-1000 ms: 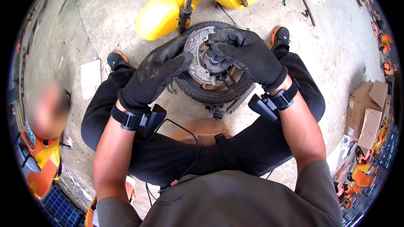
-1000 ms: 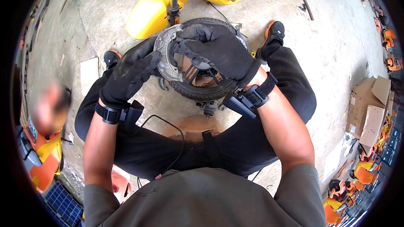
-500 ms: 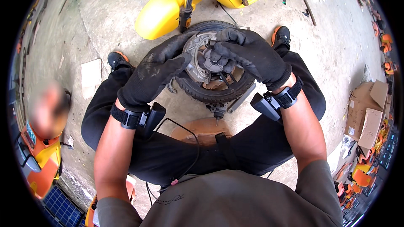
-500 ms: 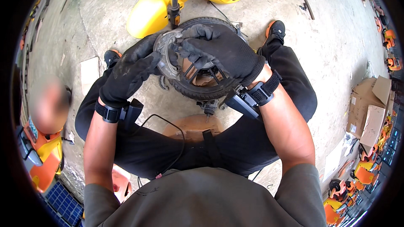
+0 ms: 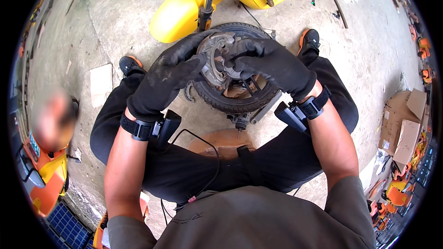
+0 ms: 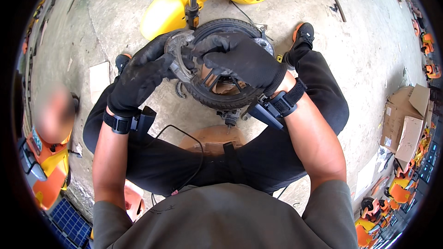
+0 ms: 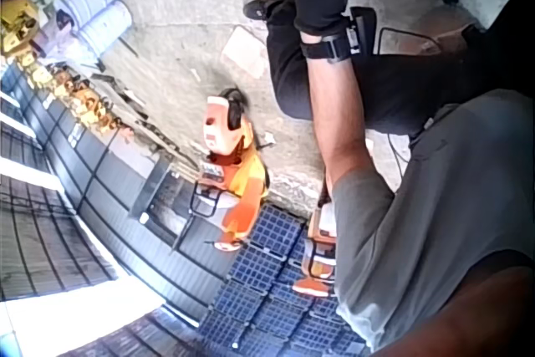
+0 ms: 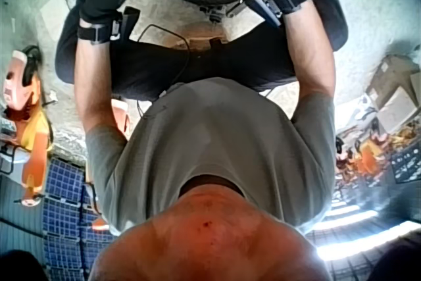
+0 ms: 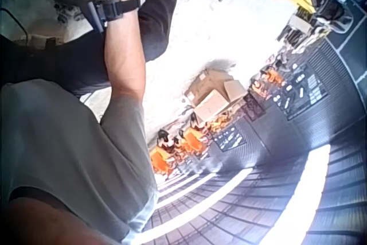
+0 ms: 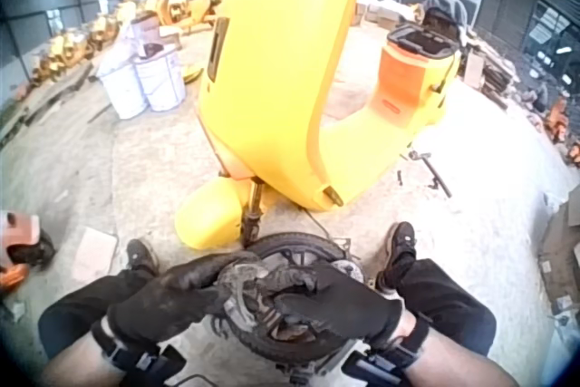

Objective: The person assembles and installs brake shoes onto a brake backing plate, positioning the shoes and springs before placing the entire assembly onto the wheel hub.

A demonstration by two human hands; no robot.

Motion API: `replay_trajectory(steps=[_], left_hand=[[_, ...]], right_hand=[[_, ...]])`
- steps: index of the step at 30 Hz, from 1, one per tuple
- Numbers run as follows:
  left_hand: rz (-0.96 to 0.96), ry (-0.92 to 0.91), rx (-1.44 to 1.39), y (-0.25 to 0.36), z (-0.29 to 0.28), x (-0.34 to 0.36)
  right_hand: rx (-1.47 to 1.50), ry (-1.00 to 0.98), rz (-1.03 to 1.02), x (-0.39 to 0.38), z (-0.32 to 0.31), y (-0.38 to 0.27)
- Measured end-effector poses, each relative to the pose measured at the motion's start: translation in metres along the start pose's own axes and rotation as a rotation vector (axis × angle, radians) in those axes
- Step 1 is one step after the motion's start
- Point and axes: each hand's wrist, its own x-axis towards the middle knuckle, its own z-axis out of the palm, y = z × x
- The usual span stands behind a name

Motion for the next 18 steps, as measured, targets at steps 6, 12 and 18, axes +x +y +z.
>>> replay_trajectory(steps=[6, 12, 18], left_hand=[[-0.017, 0.016, -0.033, -0.008, -0.008, -0.002], [0.008, 0.044, 0.12, -0.007, -0.011, -0.006], [0.147, 0.023, 0.418, -0.001, -0.012, -0.01]], right_hand=[[-0.154, -0.075, -0.015, -0.001, 0.01, -0.006], [-0.103, -0.089, 0.033, -0.001, 0.009, -0.005], [-0.104, -0.077, -0.014, -0.001, 0.0, -0.001]])
